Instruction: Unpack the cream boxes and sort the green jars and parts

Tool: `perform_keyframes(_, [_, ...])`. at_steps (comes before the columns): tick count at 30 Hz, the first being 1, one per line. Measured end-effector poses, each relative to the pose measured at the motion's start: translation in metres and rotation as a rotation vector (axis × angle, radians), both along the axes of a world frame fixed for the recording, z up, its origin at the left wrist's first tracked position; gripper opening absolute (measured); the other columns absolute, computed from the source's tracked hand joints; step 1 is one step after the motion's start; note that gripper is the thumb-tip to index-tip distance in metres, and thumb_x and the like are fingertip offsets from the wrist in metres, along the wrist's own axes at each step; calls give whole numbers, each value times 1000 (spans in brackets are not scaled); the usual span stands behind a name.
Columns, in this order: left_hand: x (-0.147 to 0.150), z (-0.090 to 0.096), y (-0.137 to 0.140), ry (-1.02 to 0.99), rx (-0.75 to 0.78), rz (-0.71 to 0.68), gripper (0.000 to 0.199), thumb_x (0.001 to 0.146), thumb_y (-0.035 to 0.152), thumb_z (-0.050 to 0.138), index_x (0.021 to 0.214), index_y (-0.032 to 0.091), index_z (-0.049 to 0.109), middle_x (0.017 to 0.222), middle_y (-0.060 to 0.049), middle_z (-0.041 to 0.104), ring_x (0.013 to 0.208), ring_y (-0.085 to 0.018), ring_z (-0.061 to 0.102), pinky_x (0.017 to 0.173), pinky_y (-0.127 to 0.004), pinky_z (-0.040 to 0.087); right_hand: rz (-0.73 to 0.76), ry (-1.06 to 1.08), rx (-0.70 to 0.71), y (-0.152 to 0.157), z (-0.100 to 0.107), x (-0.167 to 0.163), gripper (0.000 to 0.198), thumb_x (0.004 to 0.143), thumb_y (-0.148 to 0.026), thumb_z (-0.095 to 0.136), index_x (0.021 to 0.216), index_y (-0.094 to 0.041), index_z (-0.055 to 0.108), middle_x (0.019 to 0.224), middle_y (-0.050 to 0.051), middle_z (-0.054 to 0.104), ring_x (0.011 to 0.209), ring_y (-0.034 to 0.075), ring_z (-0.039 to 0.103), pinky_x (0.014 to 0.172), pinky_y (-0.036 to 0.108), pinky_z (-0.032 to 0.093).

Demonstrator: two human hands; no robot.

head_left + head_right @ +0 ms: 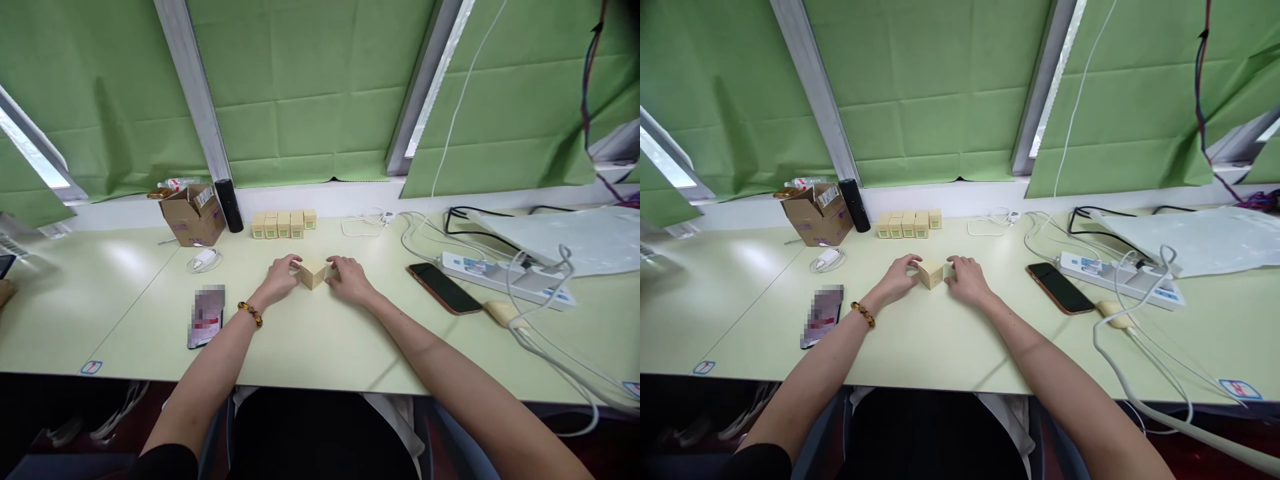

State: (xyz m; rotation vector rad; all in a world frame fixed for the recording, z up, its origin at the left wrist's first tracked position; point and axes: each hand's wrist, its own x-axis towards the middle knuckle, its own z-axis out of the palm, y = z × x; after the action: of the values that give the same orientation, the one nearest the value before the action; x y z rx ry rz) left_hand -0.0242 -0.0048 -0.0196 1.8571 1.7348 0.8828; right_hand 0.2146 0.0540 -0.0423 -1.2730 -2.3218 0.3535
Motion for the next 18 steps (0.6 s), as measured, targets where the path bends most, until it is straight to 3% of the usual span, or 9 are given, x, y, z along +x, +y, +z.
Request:
perform_keyframes(4, [19, 6, -13, 190, -76, 8, 81, 70, 46, 84, 139, 21, 50, 134, -15, 65, 137, -39, 46, 111, -53, 38, 39, 26, 16, -8, 5, -2, 45, 86, -29, 68, 129, -21, 58, 115, 12, 69, 112, 34, 60, 98, 52, 48])
perform_keyframes(8, [35, 2, -20, 218, -27, 76, 62, 78, 60, 77, 118, 19, 54, 121, -15, 66, 126, -38, 52, 104, -51, 42, 80, 175, -13, -14, 7, -3, 43, 86, -23, 61, 128, -25, 56, 107, 8, 69, 103, 29, 65, 92, 46, 53])
perform_keyframes(12, [38, -2, -21, 179, 130, 81, 41, 87, 45, 75, 109, 21, 51, 116, -11, 63, 110, -29, 61, 90, -41, 50, 101, 376, -57, -18, 7, -5, 50, 84, -24, 59, 133, -27, 49, 108, 6, 67, 102, 26, 67, 87, 44, 56])
perform_keyframes(15, [35, -1, -20, 248, 390, 67, 36, 89, 24, 69, 118, 21, 49, 126, -12, 59, 114, -28, 60, 86, -41, 55, 154, 548, -87, -23, 12, -7, 48, 88, -33, 60, 134, -27, 46, 111, 7, 66, 102, 26, 67, 83, 42, 58])
perform_keyframes(18, [32, 3, -19, 361, 692, 28, 37, 89, 10, 61, 123, 21, 51, 128, -15, 58, 124, -30, 57, 95, -46, 56, 241, 684, -82, -31, 19, -8, 49, 92, -45, 62, 135, -28, 45, 119, 9, 64, 109, 25, 66, 88, 43, 60])
